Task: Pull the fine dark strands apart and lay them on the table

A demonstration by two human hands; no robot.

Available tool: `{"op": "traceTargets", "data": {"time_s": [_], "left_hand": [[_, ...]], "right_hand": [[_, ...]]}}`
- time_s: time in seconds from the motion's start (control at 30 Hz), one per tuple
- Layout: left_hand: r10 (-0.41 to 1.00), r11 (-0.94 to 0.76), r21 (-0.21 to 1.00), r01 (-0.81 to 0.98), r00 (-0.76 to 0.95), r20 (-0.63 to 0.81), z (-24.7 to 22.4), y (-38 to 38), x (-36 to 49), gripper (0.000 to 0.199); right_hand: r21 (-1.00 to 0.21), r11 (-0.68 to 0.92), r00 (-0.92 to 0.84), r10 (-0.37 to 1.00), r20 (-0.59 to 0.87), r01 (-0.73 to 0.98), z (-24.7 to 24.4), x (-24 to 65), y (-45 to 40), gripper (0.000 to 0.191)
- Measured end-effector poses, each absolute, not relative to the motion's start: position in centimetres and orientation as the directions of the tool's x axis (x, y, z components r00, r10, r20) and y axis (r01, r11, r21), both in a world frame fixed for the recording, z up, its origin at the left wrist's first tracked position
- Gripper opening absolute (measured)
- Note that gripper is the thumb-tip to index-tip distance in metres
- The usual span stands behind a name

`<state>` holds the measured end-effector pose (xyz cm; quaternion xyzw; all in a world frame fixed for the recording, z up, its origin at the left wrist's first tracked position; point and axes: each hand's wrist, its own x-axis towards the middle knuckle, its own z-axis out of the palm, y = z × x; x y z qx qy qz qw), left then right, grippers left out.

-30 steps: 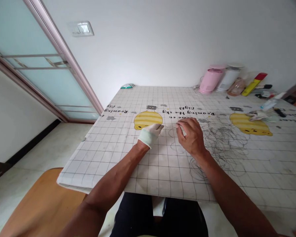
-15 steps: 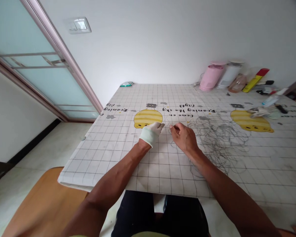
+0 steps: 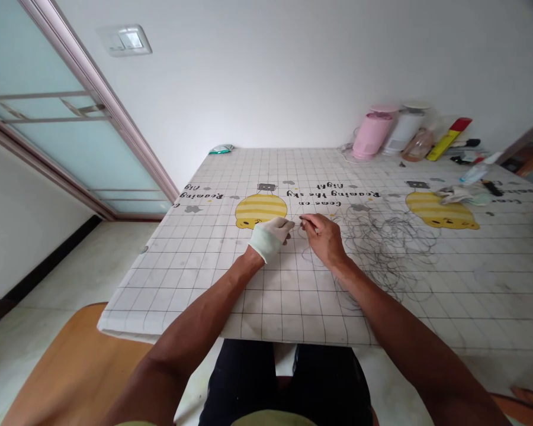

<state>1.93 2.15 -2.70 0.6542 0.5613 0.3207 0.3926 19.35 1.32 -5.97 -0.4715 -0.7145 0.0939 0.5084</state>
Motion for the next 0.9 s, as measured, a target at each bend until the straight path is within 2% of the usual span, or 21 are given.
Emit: {"op": "traceTargets", "data": {"time_s": [0.23, 0.43, 0.6, 0.73, 0.83, 0.9], "left_hand": [[0.977, 0.022, 0.978, 0.207, 0.201, -0.065, -2.8, 2.7, 1.7, 0.025], [0.97, 0.074, 0.996, 0.044, 0.23, -0.082, -3.1, 2.9, 2.4, 0.023], [0.976, 0.033, 0.995, 0.093, 0.21, -0.052, -2.9, 2.6, 2.8, 0.02], [0.981, 0.019, 0.998, 0.052, 0.191, -0.029, -3.0, 2.4, 2.9, 0.017], [0.986, 0.014, 1.0, 0.02, 0.165, -0.017, -2.8, 2.2, 2.8, 0.018], [0.99, 0.027, 0.999, 0.034, 0.14, -0.032, -2.5, 2.2, 2.7, 0.019]], "right_hand": [[-0.831, 0.411, 0.027, 0.891, 0.453, 0.374, -5.8, 18.6, 0.6, 0.021], [-0.906, 0.243, 0.086, 0.954, 0.288, 0.347, -4.9, 18.1, -0.1, 0.017], [-0.889, 0.215, 0.145, 0.945, 0.294, 0.404, -4.5, 18.4, -0.1, 0.017], [-0.857, 0.242, 0.141, 0.931, 0.338, 0.455, -5.0, 18.2, -0.1, 0.017], [-0.77, 0.342, 0.082, 0.888, 0.452, 0.539, -5.3, 18.2, -0.1, 0.015], [-0.661, 0.43, 0.012, 0.833, 0.553, 0.615, -5.1, 18.4, -0.2, 0.017]]}}
